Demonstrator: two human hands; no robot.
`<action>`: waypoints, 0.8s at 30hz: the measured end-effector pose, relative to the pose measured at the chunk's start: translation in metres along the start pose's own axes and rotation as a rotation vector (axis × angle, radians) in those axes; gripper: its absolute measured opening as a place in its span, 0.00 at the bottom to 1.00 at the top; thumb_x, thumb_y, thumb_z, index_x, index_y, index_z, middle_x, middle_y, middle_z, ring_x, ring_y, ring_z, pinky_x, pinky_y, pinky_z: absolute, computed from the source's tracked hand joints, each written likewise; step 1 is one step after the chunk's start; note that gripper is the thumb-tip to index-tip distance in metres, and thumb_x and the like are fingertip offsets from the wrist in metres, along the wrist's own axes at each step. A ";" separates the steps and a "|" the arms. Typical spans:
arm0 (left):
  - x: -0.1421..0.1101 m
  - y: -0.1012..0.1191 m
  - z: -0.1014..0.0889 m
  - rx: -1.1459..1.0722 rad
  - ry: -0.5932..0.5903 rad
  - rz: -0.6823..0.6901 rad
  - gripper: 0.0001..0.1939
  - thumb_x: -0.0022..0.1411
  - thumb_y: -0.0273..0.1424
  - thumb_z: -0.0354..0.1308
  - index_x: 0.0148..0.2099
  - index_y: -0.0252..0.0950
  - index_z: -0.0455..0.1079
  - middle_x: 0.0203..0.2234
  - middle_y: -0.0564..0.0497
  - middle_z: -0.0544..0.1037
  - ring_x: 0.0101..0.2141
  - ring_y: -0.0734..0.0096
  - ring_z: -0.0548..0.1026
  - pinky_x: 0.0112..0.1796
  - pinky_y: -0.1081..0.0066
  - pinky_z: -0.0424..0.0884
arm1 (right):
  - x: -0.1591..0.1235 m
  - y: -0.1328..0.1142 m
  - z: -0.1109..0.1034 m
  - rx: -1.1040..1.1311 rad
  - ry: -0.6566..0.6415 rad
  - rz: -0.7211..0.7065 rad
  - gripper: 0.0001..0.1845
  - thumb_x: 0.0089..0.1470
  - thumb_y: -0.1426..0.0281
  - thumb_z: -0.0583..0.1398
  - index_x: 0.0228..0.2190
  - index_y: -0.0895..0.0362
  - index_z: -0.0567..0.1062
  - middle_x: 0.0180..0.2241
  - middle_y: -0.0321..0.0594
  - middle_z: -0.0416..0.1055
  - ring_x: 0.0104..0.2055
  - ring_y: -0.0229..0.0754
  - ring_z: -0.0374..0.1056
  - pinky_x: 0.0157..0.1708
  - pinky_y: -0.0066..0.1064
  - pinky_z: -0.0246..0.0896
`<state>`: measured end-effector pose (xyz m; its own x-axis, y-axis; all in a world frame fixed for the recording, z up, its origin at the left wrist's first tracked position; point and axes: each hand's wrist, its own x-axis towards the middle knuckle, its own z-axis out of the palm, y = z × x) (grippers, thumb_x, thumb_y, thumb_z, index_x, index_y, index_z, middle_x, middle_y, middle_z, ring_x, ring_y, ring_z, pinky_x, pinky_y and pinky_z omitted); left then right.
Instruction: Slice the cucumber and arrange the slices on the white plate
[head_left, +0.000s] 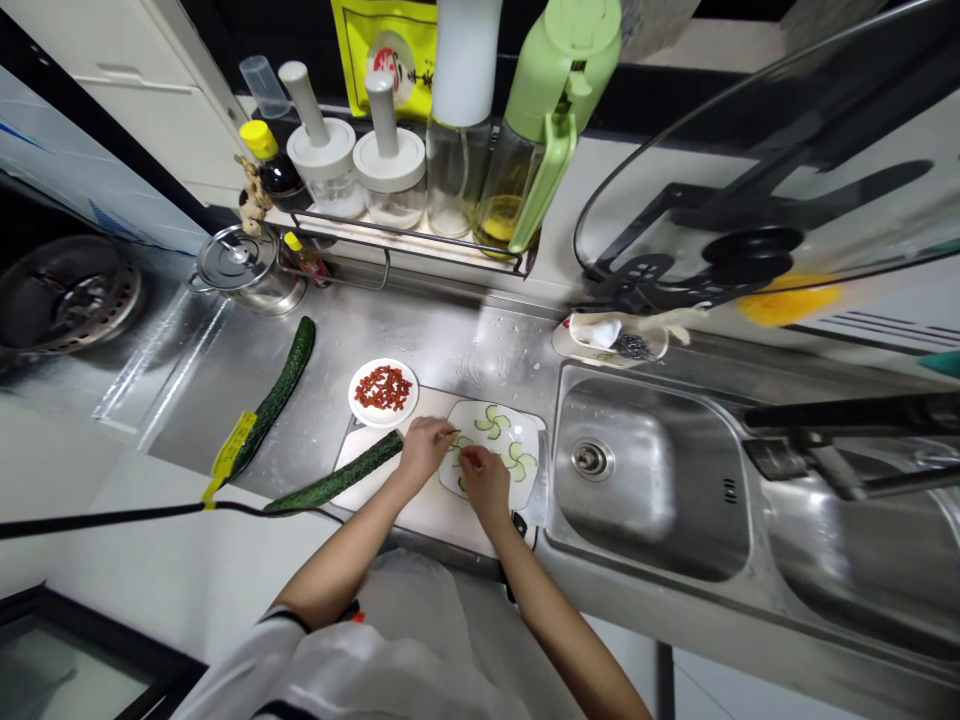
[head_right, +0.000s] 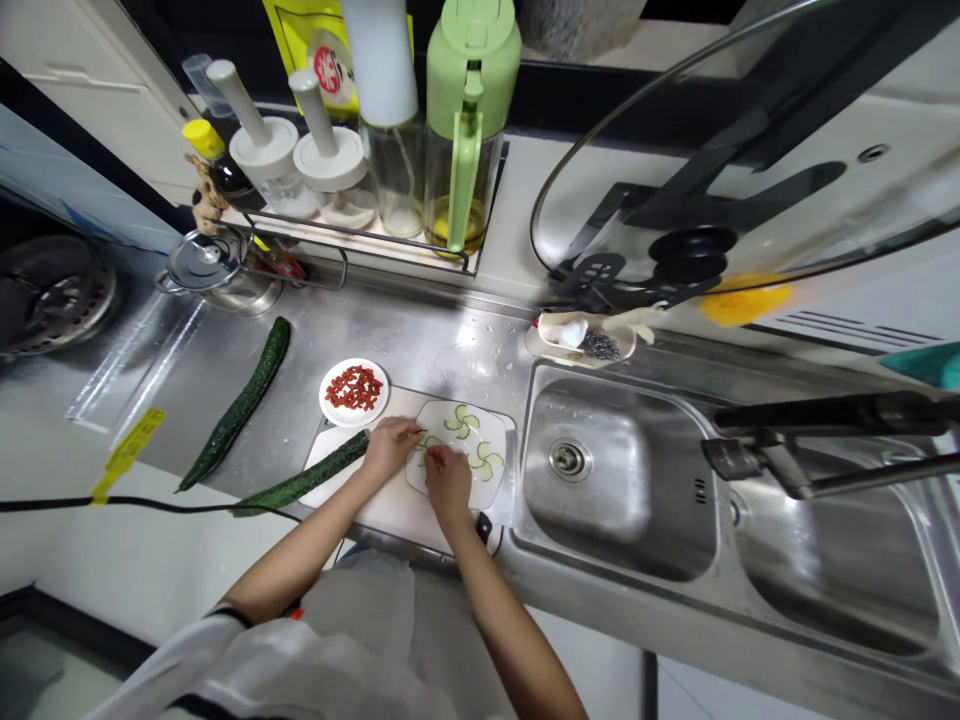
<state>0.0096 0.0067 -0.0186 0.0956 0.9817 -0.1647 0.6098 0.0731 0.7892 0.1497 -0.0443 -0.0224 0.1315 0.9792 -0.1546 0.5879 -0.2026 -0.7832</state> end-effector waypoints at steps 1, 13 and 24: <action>0.001 -0.001 0.001 0.041 -0.009 0.038 0.04 0.56 0.28 0.60 0.35 0.38 0.76 0.31 0.49 0.77 0.37 0.66 0.70 0.44 0.66 0.62 | 0.002 0.000 0.001 -0.027 -0.005 -0.015 0.10 0.52 0.68 0.54 0.30 0.55 0.76 0.26 0.38 0.73 0.31 0.42 0.65 0.33 0.32 0.57; 0.006 0.000 0.006 0.271 -0.055 0.163 0.07 0.60 0.28 0.56 0.38 0.37 0.75 0.32 0.47 0.76 0.37 0.64 0.67 0.43 0.64 0.61 | 0.006 0.007 0.008 -0.204 0.020 -0.075 0.07 0.53 0.72 0.56 0.30 0.55 0.75 0.23 0.38 0.72 0.31 0.43 0.63 0.31 0.31 0.53; 0.005 0.000 0.009 0.314 -0.062 0.155 0.11 0.62 0.29 0.54 0.45 0.38 0.73 0.36 0.46 0.76 0.40 0.62 0.66 0.45 0.62 0.60 | 0.005 0.012 0.013 -0.284 0.057 -0.166 0.08 0.55 0.72 0.55 0.30 0.54 0.74 0.23 0.40 0.70 0.31 0.44 0.60 0.30 0.32 0.50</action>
<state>0.0174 0.0096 -0.0251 0.2477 0.9637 -0.0999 0.7955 -0.1434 0.5888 0.1473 -0.0421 -0.0402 0.0548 0.9985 0.0013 0.8031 -0.0433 -0.5942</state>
